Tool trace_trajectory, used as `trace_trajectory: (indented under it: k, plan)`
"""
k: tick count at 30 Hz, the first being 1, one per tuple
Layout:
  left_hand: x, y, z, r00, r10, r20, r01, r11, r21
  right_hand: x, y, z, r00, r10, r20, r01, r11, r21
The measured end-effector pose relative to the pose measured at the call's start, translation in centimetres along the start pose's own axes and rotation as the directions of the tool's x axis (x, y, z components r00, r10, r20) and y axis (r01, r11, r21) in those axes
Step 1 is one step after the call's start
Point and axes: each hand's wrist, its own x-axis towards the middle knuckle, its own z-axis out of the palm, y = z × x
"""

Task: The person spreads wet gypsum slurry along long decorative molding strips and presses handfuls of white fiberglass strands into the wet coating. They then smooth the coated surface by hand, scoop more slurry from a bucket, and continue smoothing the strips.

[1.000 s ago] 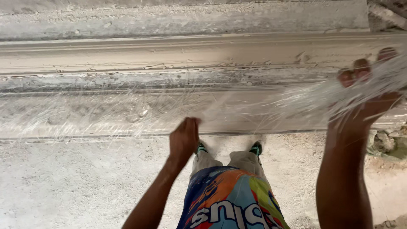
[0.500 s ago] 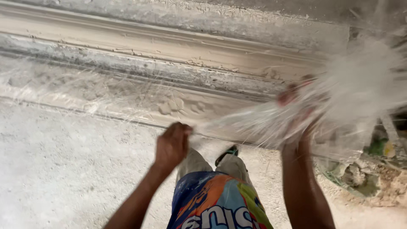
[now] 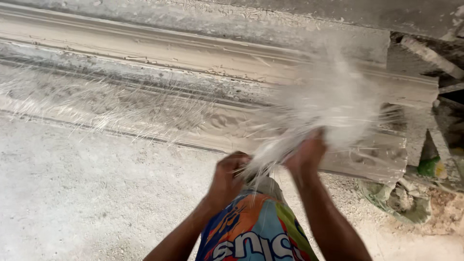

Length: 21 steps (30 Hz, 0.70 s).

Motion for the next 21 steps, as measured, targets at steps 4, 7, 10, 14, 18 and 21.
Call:
trace_trajectory:
  k: [4, 7, 10, 14, 18, 21]
  plan:
    - [0.8, -5.3, -3.2, 0.994, 0.061, -0.092, -0.016, 0.902, 0.432, 5.8, -7.8, -6.6, 0.942, -0.334, -0.042, 0.336, 0.941, 0.037]
    - [2.3, -7.5, -5.8, 0.915, -0.404, 0.02, 0.257, 0.617, 0.744, 7.5, -11.2, -8.8, 0.887, -0.459, -0.048, 0.46, 0.887, 0.044]
    - [2.8, -5.0, -6.2, 0.968, -0.215, -0.129, 0.226, 0.523, 0.822, 4.6, -8.7, -6.2, 0.916, -0.39, -0.095, 0.394, 0.919, 0.029]
    - [1.3, 2.0, -1.8, 0.9, -0.4, 0.174, 0.403, 0.915, 0.019, -1.6, -0.2, -0.4, 0.994, -0.061, -0.089, 0.063, 0.998, 0.021]
    - [1.1, 1.8, 0.0, 0.996, -0.091, 0.022, 0.094, 0.979, -0.183, -0.6, -2.3, -2.6, 0.982, -0.14, -0.13, 0.143, 0.99, 0.015]
    - [2.6, -2.2, -0.5, 0.995, -0.071, 0.068, 0.057, 0.98, 0.188, 1.8, -9.7, -7.8, 0.921, -0.369, -0.124, 0.372, 0.928, 0.002]
